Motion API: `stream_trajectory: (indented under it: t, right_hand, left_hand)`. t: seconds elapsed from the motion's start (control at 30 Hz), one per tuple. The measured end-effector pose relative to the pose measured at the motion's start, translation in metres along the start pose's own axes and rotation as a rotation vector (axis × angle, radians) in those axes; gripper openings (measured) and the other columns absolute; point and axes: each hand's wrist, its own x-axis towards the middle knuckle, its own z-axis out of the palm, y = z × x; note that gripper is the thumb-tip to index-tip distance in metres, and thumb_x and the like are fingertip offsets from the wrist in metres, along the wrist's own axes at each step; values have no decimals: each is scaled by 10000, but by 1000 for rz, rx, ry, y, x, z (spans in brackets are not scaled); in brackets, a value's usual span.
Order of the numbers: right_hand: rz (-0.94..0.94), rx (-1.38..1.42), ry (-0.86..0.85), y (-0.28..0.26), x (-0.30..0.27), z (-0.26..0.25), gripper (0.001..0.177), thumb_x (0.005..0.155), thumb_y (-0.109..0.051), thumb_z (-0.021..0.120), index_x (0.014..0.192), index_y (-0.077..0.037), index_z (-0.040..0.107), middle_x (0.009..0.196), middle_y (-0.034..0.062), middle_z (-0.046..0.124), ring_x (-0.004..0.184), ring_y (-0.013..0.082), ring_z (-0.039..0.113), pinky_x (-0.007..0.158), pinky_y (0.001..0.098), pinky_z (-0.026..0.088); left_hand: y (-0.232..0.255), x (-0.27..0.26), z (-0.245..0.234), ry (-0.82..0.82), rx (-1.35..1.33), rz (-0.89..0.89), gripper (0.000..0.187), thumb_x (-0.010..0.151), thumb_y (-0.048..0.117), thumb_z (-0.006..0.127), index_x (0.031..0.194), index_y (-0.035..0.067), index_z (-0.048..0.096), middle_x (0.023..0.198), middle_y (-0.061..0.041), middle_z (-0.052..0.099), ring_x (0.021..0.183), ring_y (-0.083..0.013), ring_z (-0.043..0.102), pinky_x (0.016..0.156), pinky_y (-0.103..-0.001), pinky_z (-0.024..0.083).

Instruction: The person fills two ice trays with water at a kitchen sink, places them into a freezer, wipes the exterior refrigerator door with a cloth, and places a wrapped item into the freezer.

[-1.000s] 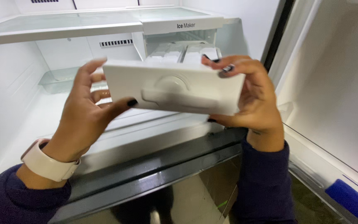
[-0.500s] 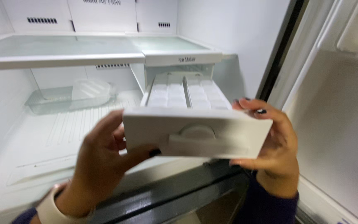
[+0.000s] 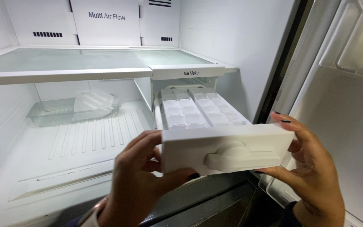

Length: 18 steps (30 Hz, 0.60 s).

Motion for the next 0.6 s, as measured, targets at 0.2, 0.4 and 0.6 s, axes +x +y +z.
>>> stream_trajectory:
  t: [0.2, 0.4, 0.6]
  right_hand:
    - [48, -19, 19, 11, -5, -12, 989, 553, -34, 824, 1445, -56, 395, 1602, 240, 478, 1355, 237, 535, 1056, 333, 489]
    - [115, -9, 83, 2, -4, -15, 1010, 501, 97, 745, 1434, -15, 375, 1604, 253, 448, 1492, 280, 452, 1149, 360, 430]
    - [27, -45, 91, 9, -4, -17, 1030, 548, 55, 702, 1498, -46, 315, 1631, 237, 383, 1597, 322, 389, 1197, 384, 390]
  left_hand:
    - [3, 1, 12, 33, -3, 34, 576, 604, 229, 976, 1100, 62, 735, 1055, -19, 695, 654, -92, 662, 481, -203, 600]
    - [24, 3, 15, 15, 53, 100, 440, 600, 370, 907, 869, 124, 661, 832, 8, 592, 652, -120, 522, 498, -278, 443]
    - [31, 3, 11, -24, 35, 161, 431, 687, 350, 854, 929, 88, 613, 893, -10, 612, 709, -161, 507, 558, -290, 428]
